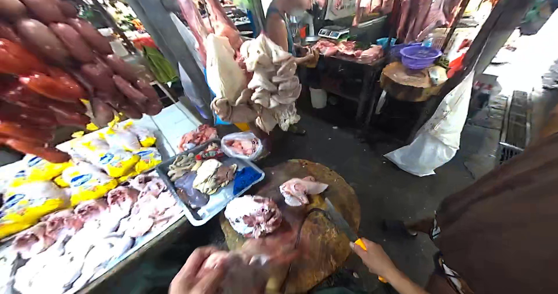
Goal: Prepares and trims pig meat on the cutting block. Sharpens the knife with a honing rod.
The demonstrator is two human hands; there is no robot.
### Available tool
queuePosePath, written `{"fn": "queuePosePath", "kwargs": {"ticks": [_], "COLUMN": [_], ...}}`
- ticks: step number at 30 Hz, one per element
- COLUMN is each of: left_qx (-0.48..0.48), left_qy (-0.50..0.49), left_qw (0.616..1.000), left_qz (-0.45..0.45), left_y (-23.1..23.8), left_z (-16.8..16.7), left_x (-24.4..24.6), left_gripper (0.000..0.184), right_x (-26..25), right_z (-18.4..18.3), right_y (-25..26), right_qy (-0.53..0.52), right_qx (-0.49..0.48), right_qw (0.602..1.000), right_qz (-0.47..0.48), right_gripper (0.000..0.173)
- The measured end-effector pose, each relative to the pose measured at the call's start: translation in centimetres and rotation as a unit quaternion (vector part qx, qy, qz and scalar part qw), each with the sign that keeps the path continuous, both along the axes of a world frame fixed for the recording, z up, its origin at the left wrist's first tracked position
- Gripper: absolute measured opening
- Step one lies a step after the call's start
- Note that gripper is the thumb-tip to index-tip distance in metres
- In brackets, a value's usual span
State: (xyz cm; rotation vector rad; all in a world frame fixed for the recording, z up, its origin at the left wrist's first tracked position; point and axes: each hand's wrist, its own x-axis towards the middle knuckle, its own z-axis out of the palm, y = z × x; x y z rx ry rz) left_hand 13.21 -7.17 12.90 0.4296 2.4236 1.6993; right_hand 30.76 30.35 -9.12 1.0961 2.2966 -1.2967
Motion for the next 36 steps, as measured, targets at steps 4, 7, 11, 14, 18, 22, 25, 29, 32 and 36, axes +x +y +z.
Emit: {"fn": "queuePosePath", "kwargs": {"ticks": [4, 7, 11, 14, 18, 22, 25, 29, 32, 36], "left_qx": [-0.031, 0.122, 0.352, 0.576, 0.622, 0.487, 0.295, 0.214, 0.163, 0.073], "left_qy": [-0.185, -0.358, -0.39, -0.325, -0.325, -0.328, -0.313, -0.293, -0.296, -0.263], "left_qw": [0.982, 0.915, 0.827, 0.732, 0.699, 0.798, 0.897, 0.93, 0.939, 0.96], "left_qz": [-0.009, 0.143, 0.2, 0.167, 0.14, 0.134, 0.099, 0.057, 0.068, 0.058], "left_y": [3.9, 5.5, 9.9, 11.1, 12.1, 8.2, 5.8, 8.3, 12.8, 16.2], "left_z": [-9.3, -17.1, -19.9, -22.6, -21.1, -18.3, -16.8, -16.5, -15.2, -13.8], "left_x": [-2.3, -2.9, -4.5, -6.4, -7.2, -7.3, -8.9, -11.4, -11.1, -10.4], "left_gripper": [0.033, 0.031, 0.068, 0.039, 0.031, 0.036, 0.028, 0.025, 0.025, 0.022], "right_x": [2.7, 3.6, 5.2, 5.7, 5.7, 5.4, 5.4, 4.7, 5.0, 5.3], "right_z": [-1.0, -2.2, -3.2, -2.8, -2.7, -2.5, -3.1, -2.8, -2.7, -3.1], "right_y": [0.6, 0.3, -1.2, -1.9, -2.3, -3.6, -4.7, -4.7, -4.1, -3.6], "right_qy": [-0.021, -0.021, -0.021, -0.028, -0.028, -0.024, -0.029, -0.028, -0.03, -0.024], "right_qx": [-0.009, -0.018, -0.049, -0.063, -0.05, -0.055, -0.062, -0.069, -0.07, -0.067], "right_qw": [1.0, 0.999, 0.997, 0.995, 0.993, 0.99, 0.987, 0.984, 0.987, 0.988], "right_qz": [-0.019, -0.029, -0.057, -0.078, -0.101, -0.127, -0.148, -0.159, -0.145, -0.137], "right_gripper": [0.063, 0.063, 0.061, 0.061, 0.068, 0.065, 0.067, 0.066, 0.066, 0.066]}}
